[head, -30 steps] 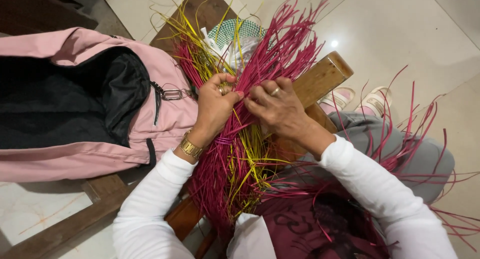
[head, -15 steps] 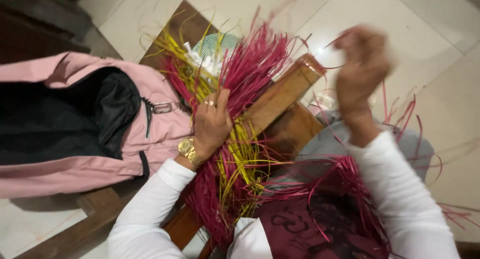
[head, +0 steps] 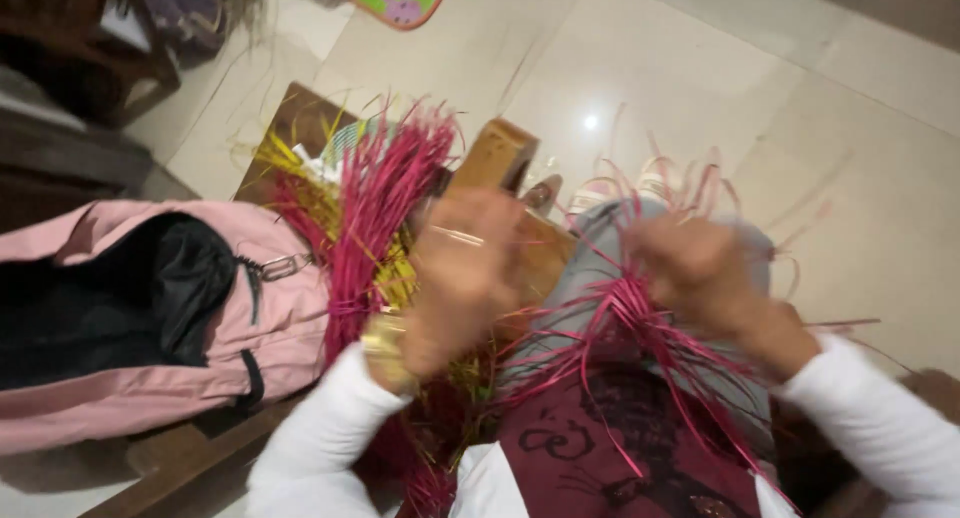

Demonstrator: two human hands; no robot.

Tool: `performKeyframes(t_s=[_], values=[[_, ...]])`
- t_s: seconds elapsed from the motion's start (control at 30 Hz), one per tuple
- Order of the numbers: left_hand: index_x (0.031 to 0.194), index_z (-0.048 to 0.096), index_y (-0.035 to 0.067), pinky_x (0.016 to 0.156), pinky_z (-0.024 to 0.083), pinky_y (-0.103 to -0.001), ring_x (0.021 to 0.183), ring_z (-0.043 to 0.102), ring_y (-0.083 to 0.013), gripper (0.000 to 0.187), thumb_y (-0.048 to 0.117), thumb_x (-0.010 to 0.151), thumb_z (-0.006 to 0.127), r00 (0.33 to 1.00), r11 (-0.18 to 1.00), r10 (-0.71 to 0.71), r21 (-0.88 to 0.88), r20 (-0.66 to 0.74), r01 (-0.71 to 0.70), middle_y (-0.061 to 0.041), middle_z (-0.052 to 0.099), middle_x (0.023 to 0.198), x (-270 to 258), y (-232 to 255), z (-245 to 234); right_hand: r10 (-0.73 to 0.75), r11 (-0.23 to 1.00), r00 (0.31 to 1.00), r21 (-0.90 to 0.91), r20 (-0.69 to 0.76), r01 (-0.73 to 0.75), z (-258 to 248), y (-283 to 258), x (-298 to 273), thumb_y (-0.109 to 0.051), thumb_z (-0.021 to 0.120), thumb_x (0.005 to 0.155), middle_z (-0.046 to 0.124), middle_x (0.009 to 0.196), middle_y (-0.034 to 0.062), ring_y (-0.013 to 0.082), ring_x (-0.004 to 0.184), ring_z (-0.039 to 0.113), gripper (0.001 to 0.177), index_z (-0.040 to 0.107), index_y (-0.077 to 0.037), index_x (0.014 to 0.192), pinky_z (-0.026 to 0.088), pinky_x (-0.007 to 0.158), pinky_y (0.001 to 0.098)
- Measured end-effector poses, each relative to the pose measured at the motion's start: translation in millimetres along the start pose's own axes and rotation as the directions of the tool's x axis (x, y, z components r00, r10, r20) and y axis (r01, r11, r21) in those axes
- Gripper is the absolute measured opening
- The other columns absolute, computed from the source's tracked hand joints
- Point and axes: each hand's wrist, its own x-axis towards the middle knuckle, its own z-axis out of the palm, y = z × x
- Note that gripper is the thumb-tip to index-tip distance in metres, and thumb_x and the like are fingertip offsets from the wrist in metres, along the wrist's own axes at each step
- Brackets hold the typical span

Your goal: Hand-weaving colored flexible strands into a patterned structure

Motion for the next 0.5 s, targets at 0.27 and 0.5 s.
performKeyframes(t_s=[0.27, 0.5], values=[[0.106, 0.060, -0.002, 0.064, 0.045, -0.041, 0.073, 0.059, -0.0330, 0.029, 0.003, 0.078, 0.051, 0.999, 0.690, 0.015, -0.724, 0.032, 0.012, -0.014, 0.055, 0.081, -20, 121, 34, -0.164, 0.986, 0.985, 0.032, -0.052, 0.165, -28, -39, -22, -0.017, 0.051, 0.082, 0.042, 0.064, -0.0016, 0.0201, 0.055, 0.050, 0.019, 0.064, -0.014, 0.095, 0.043, 0.051, 0.0338], [0.091, 0.060, 0.002, 0.059, 0.047, -0.038, 0.064, 0.059, -0.0307, 0.018, 0.002, 0.074, 0.056, 0.995, 0.647, 0.079, -0.762, 0.065, -0.002, -0.011, 0.054, 0.071, -16, 143, 31, 0.059, 0.980, 0.996, 0.192, -0.069, -0.045, -49, -38, -43, -0.010, 0.055, 0.082, 0.049, 0.059, 0.0034, 0.0263, 0.056, 0.058, 0.011, 0.064, -0.013, 0.089, 0.047, 0.052, 0.0358]])
